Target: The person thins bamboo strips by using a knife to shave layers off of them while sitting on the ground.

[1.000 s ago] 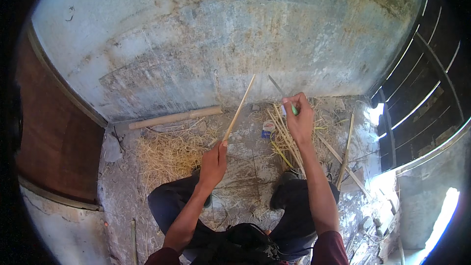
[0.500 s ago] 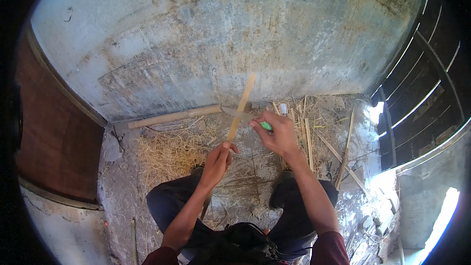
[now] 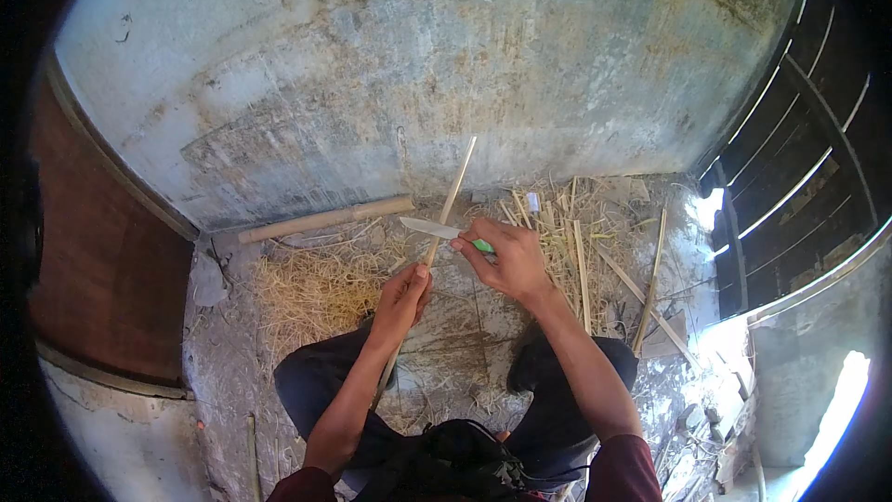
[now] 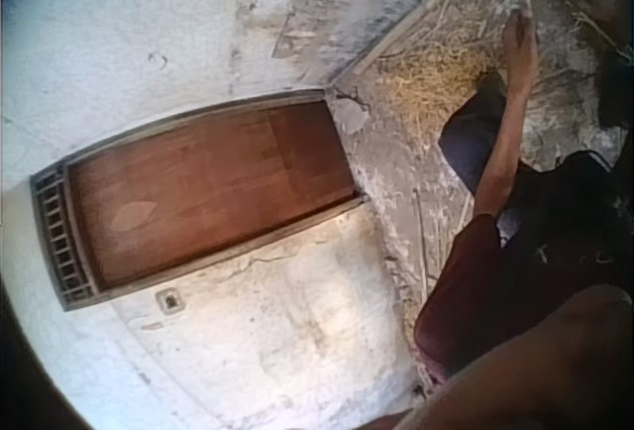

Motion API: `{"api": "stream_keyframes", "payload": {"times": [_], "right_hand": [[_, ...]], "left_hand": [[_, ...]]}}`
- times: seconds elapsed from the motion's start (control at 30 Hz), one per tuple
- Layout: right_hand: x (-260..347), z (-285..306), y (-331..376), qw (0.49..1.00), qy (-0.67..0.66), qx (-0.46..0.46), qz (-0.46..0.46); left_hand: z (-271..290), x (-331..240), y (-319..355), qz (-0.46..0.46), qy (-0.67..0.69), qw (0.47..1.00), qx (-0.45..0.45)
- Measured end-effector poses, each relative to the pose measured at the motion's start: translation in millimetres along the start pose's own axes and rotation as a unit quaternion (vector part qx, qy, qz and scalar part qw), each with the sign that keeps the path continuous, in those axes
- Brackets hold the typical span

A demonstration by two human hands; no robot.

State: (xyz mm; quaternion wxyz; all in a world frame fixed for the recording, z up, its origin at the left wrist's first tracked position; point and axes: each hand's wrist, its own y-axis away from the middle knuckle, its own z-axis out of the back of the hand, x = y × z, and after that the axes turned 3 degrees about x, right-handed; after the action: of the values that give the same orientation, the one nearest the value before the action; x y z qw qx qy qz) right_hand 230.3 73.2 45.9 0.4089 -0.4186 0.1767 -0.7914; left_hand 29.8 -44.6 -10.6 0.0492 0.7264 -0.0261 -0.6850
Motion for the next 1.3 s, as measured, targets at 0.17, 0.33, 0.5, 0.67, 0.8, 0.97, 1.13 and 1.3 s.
{"api": "stream_keyframes", "payload": {"times": [0.17, 0.33, 0.5, 0.67, 0.8, 0.97, 1.13, 1.3], "right_hand": [[1, -3, -1, 1.0, -0.027, -0.005, -0.002], [2, 2, -2, 0.999, -0.03, 0.016, -0.034], [1, 2, -2, 0.999, -0.038, 0.003, -0.025], [-3, 1, -2, 1.0, -0.022, -0.003, -0.01], [-5, -1, -3, 1.0, -0.014, -0.005, 0.008], [-4, 0, -5, 1.0, 0.008, -0.014, 0.027], [-1, 4, -6, 0.997, 0.054, -0.015, 0.044], [-3, 5, -7, 0.997, 0.06, -0.024, 0.047]], "left_hand": [[-3, 14, -5, -0.09, -0.03, 0.995, -0.035], [-6, 14, -5, -0.08, -0.035, 0.995, -0.053], [-4, 16, -6, -0.058, -0.023, 0.997, -0.049], [-3, 22, -7, -0.064, -0.036, 0.996, -0.059], [-1, 25, -5, -0.079, -0.067, 0.992, -0.074], [-6, 12, -1, -0.066, -0.079, 0.991, -0.089], [-3, 16, -3, -0.081, -0.103, 0.988, -0.086], [-3, 16, -5, -0.1, -0.105, 0.986, -0.081]]}}
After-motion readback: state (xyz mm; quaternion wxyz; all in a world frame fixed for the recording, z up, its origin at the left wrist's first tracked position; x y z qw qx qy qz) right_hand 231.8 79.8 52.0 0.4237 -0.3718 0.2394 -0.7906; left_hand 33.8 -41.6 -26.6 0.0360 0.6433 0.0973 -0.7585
